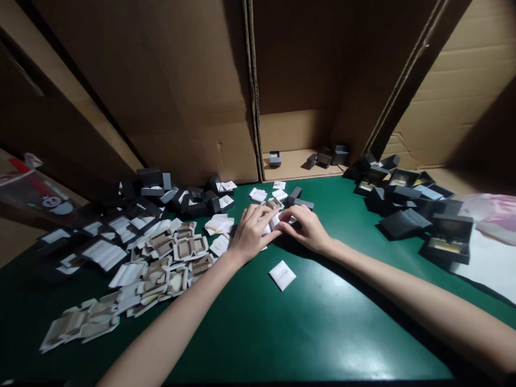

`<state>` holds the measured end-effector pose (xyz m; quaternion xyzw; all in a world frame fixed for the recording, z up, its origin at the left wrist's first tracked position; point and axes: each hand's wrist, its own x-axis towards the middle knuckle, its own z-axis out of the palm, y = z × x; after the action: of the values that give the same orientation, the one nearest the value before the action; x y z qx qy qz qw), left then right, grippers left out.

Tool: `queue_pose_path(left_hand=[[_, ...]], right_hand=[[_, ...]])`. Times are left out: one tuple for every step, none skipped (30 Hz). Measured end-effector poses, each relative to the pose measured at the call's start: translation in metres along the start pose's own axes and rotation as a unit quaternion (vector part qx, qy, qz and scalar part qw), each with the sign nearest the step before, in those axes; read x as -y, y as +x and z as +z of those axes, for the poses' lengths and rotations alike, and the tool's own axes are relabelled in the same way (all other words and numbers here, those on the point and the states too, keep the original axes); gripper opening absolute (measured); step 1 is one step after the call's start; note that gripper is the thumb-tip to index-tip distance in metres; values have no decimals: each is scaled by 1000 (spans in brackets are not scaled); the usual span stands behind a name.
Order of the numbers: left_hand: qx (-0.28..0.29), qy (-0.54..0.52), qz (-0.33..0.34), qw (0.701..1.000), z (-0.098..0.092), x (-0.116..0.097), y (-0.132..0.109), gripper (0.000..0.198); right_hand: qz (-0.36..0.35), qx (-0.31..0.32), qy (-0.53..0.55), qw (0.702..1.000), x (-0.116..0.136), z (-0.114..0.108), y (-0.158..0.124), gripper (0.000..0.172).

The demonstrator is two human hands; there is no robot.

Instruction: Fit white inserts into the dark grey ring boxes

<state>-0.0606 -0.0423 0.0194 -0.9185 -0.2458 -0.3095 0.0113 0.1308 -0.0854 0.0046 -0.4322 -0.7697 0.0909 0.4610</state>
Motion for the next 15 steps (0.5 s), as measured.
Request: queue_pose_path(left_hand=[[-1, 6, 6, 1000, 0, 0, 0, 44], [-2, 11, 10, 1000, -1, 0, 0, 44], [-3, 14, 12, 1000, -1, -1, 0, 44], [-2, 16, 13, 1000, -1, -1, 0, 43], [-1, 16, 15, 1000, -1, -1, 0, 43], [0, 15, 16, 1000, -2, -1, 0, 42], [0, 13, 17, 1000, -2, -1, 0, 42], [-1, 12, 19, 1000, -2, -2, 1, 42], [-3, 11, 22, 1000, -2, -2, 1, 42], [-6, 10, 24, 1000, -2, -2, 1, 42], [-8, 9, 26, 1000, -3, -3, 1, 42], [-9, 7, 27, 1000, -3, -3, 2, 42], [-9, 3, 27, 1000, -3, -4, 2, 43], [-9, -3, 27, 1000, -3, -4, 2, 44], [-9, -9, 26, 1000, -3, -5, 2, 46]], right_hand=[[29, -8, 26, 999, 3, 2, -1, 12], [64, -16, 64, 996, 7, 5, -2, 13], [102, -22, 109, 989, 10, 8, -3, 15], [138, -25, 154, 978, 13, 11, -4, 17], [165, -24, 193, 967, 14, 13, -4, 20], [183, -21, 222, 958, 15, 15, -5, 22], [192, -18, 243, 951, 15, 16, -5, 24], [195, -14, 262, 945, 13, 17, -5, 26], [194, -10, 281, 940, 12, 17, -5, 27], [192, -8, 300, 934, 10, 17, -5, 27], [192, -6, 318, 928, 9, 16, -4, 28], [192, -8, 334, 923, 8, 16, -4, 29], [194, -10, 347, 918, 7, 16, -3, 30], [196, -12, 357, 913, 7, 15, -3, 31], [198, -16, 364, 910, 7, 15, -2, 31]])
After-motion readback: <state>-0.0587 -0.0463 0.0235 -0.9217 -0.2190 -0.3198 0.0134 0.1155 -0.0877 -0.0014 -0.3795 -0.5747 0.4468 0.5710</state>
